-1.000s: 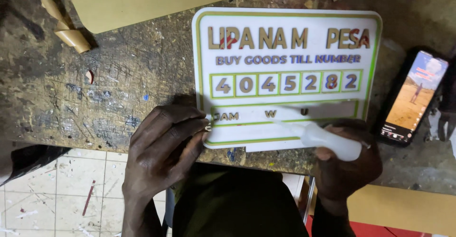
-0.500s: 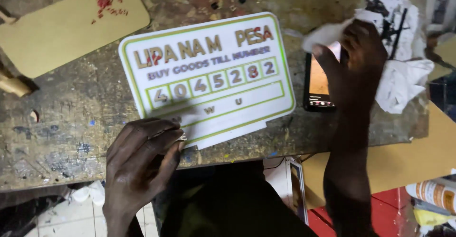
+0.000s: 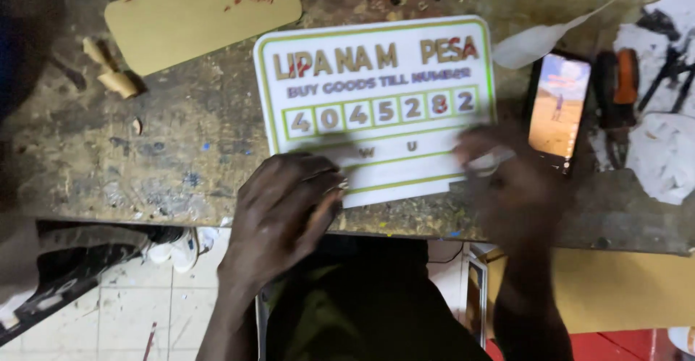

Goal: Applying small letters to a sign board using glue

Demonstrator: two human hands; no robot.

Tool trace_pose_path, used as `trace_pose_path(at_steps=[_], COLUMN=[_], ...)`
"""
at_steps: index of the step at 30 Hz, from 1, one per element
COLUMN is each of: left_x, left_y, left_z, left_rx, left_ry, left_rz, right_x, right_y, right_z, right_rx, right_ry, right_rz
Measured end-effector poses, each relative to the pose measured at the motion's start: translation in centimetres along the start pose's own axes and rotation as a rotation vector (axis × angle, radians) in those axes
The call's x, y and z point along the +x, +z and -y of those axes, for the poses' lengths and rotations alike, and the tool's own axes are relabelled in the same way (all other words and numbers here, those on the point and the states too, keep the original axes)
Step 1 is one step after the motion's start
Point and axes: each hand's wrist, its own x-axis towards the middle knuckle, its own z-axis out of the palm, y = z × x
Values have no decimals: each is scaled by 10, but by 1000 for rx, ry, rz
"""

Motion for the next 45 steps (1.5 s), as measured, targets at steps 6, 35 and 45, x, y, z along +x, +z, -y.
trace_pose_path(at_steps=[6, 35, 45], left_x=[-1, -5, -12], left_y=[3, -18, -17], left_z=[0, 27, 42], left_rx=[41, -37, -90], left_ry=[15, -116, -184], left_rz=[36, 23, 74], right_x=[19, 68, 85], right_y=[61, 68, 78], right_z=[53, 56, 63], right_rx=[110, 33, -60], right_ry=[-329, -348, -431], right_rz=[169, 389, 527])
